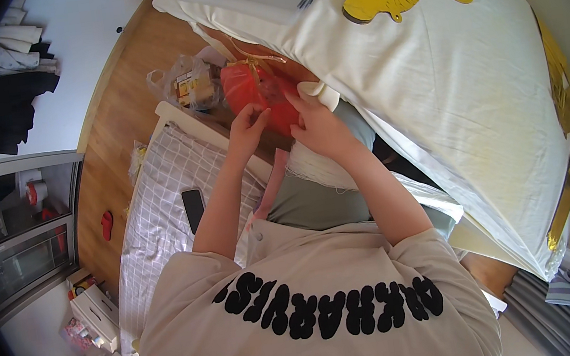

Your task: Folding large yellow foil balloons and inserting them into cardboard and plastic packaging.

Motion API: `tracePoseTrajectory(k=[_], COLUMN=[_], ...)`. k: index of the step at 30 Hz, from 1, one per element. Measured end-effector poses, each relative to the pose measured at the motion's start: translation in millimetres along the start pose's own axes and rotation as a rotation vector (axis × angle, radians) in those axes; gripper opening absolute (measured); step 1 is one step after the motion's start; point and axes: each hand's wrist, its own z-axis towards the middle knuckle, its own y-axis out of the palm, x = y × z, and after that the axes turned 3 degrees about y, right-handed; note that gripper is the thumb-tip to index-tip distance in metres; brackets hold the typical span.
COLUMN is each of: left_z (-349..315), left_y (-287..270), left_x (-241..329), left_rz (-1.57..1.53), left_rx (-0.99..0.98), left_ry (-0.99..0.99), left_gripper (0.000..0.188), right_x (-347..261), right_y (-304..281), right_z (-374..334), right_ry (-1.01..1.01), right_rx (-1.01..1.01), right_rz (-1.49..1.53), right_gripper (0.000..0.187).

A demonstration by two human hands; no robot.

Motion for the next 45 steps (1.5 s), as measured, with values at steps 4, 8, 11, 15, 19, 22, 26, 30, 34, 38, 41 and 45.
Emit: tracePoseTrajectory(k=[4, 8, 11, 15, 19, 22, 26, 30, 34, 38, 41, 45], left_z=[0.7, -1.2, -9.6, -18.6, -6.6, 9.0, 23.0, -20.7, -64.8, -103.5, -122.7, -76.0], left_y=[-4.2, -2.2, -13.7, -24.0, 0.4, 24.3, 71.2, 100.6, 133.8, 128.8, 157.8, 244.9], left_x=[-17.4, -22.2, -15.8, 3.8, 84.4, 141.9, 220.7, 314.9, 379.3, 418.4, 442.6, 438.6], left_rz=[-0.039, 0.082, 0.05, 0.133, 0.347, 0.107, -0.099, 0.109, -0.354, -0.466, -0.686, -0.982], left_rx=[0.02, 0.024, 0.169, 0.335, 0.431, 0.39, 0.176, -0.215, -0.529, -1.072, -1.056, -1.241], left_ry=[-0.015, 0.031, 0.125, 0.531, 1.039, 1.338, 1.639, 1.702, 1.76, 1.224, 1.201, 1.379], left_gripper=[0.018, 0.023, 0.021, 0.029, 0.033, 0.033, 0.026, 0.016, 0.036, 0.047, 0.048, 0.062], right_x=[-7.5, -15.4, -16.0, -17.7, 11.6, 102.3, 202.9, 199.1, 202.9, 210.4, 208.2, 225.0], right_y=[-24.7, -69.2, -110.9, -191.4, -278.1, -348.8, -401.0, -418.9, -415.0, -415.9, -418.3, -420.2], right_z=[-44.5, -113.0, -164.2, -242.4, -275.7, -275.9, -260.6, -245.5, -249.7, -248.3, -235.5, -259.6], right_ry=[0.031, 0.102, -0.018, -0.241, 0.3, 0.391, 0.224, 0.267, 0.151, 0.336, 0.308, 0.399], right_rx=[-0.021, -0.065, -0.188, 0.084, 0.714, 0.846, 0.968, 0.72, 0.856, 0.906, 0.959, 1.031], right_rz=[0.22, 0.323, 0.417, 0.359, -0.442, -0.719, -0.907, -0.586, -0.648, -0.623, -0.577, -0.389], right_gripper=[0.073, 0.064, 0.05, 0.04, 0.032, 0.033, 0.035, 0.033, 0.028, 0.025, 0.024, 0.022])
